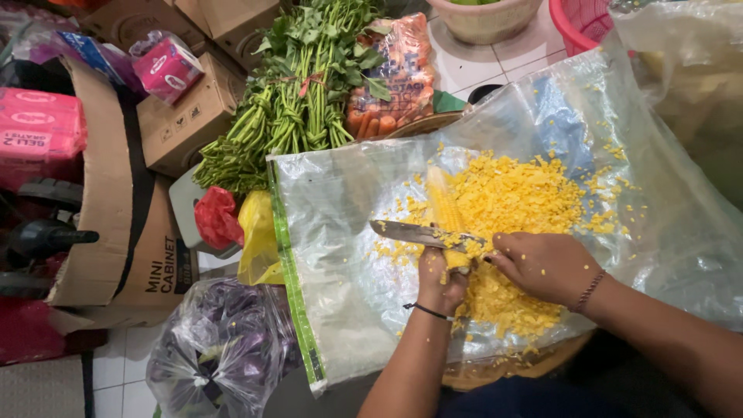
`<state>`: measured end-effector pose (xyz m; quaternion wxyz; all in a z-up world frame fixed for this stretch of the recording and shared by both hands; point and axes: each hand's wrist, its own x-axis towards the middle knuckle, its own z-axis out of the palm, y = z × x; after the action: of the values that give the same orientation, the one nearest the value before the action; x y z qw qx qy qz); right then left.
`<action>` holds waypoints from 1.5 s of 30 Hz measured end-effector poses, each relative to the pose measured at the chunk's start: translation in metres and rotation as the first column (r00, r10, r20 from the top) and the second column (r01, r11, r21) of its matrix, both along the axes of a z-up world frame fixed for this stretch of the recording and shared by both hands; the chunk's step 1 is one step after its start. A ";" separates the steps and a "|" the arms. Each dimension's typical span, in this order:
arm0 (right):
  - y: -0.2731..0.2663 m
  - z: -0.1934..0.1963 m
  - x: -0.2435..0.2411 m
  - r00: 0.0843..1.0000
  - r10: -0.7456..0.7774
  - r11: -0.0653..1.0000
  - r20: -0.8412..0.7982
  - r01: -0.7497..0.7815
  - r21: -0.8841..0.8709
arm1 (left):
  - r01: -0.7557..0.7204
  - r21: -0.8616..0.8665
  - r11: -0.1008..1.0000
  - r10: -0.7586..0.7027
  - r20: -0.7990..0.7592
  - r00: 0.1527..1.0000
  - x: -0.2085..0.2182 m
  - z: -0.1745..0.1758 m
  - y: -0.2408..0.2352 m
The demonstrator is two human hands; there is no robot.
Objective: The person holds a corn cob and uses a knife to cut the kernels off, collecting them on a plastic sheet. The action is repeated continuously throughout the clip.
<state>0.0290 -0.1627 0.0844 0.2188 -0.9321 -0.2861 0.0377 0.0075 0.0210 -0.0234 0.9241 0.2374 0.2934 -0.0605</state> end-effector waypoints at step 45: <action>-0.009 -0.011 0.031 0.995 -0.101 0.992 0.020 0.103 -0.073 | 0.202 0.011 0.979 -0.202 -0.001 0.979 -0.013 0.019 -0.021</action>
<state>0.0603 -0.1720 0.0734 0.1834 -0.9533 -0.2382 0.0295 -0.0055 -0.0002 -0.0045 0.9117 0.2713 0.2681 -0.1526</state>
